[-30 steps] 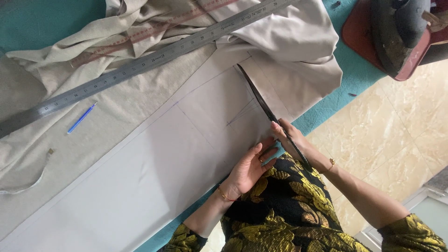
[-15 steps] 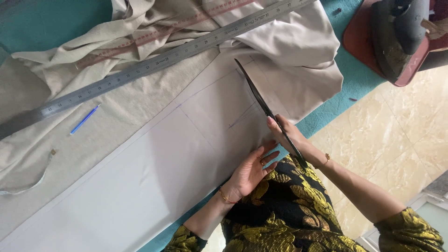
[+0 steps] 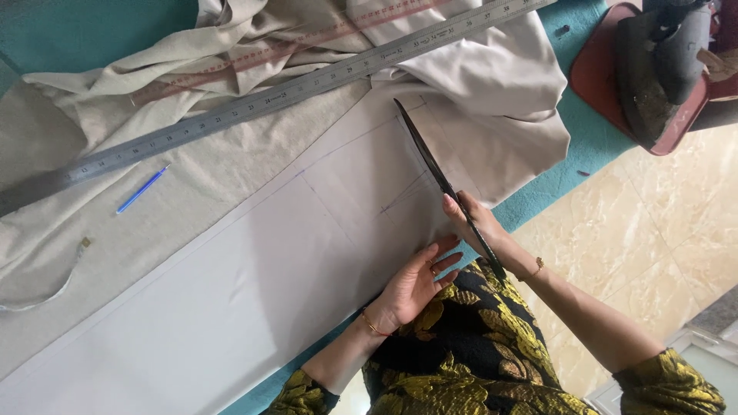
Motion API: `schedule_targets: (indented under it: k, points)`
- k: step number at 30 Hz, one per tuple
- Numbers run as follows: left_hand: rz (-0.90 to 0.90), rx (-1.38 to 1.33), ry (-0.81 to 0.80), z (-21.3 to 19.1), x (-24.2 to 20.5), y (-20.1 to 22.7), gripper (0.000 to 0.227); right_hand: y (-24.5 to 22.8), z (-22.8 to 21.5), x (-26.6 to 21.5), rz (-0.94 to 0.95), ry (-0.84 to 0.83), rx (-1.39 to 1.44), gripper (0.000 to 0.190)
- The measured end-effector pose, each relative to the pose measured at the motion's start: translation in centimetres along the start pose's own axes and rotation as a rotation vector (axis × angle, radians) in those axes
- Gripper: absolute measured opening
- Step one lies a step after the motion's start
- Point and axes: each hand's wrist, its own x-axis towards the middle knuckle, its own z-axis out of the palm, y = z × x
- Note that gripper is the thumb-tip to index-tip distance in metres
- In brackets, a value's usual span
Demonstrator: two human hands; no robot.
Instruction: The person uses shears to cut a piece of light-colored fabric along a marked line on a teal work table. After cutting, they use a ruler and a blue pen to measure and mark additional lines on the fabric.
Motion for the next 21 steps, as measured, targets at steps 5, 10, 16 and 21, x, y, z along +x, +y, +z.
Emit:
schedule_targets:
  k: [5,10,16,21]
  points:
    - [0.007,-0.004,-0.009,-0.3,0.2,-0.2,0.045,0.6,-0.1,0.7,-0.014,0.014,-0.005,0.065]
    - [0.005,0.020,-0.018,0.0,-0.1,0.1,0.049,0.8,-0.4,1.1,-0.028,0.029,0.009,0.064]
    - [0.053,0.029,-0.025,0.3,-0.2,-0.2,0.045,-2.3,-2.2,-1.8,-0.062,-0.038,0.107,0.059]
    - [0.183,0.270,-0.059,1.1,-0.6,-0.3,0.045,-2.4,-5.6,-2.1,-0.165,-0.139,0.213,0.051]
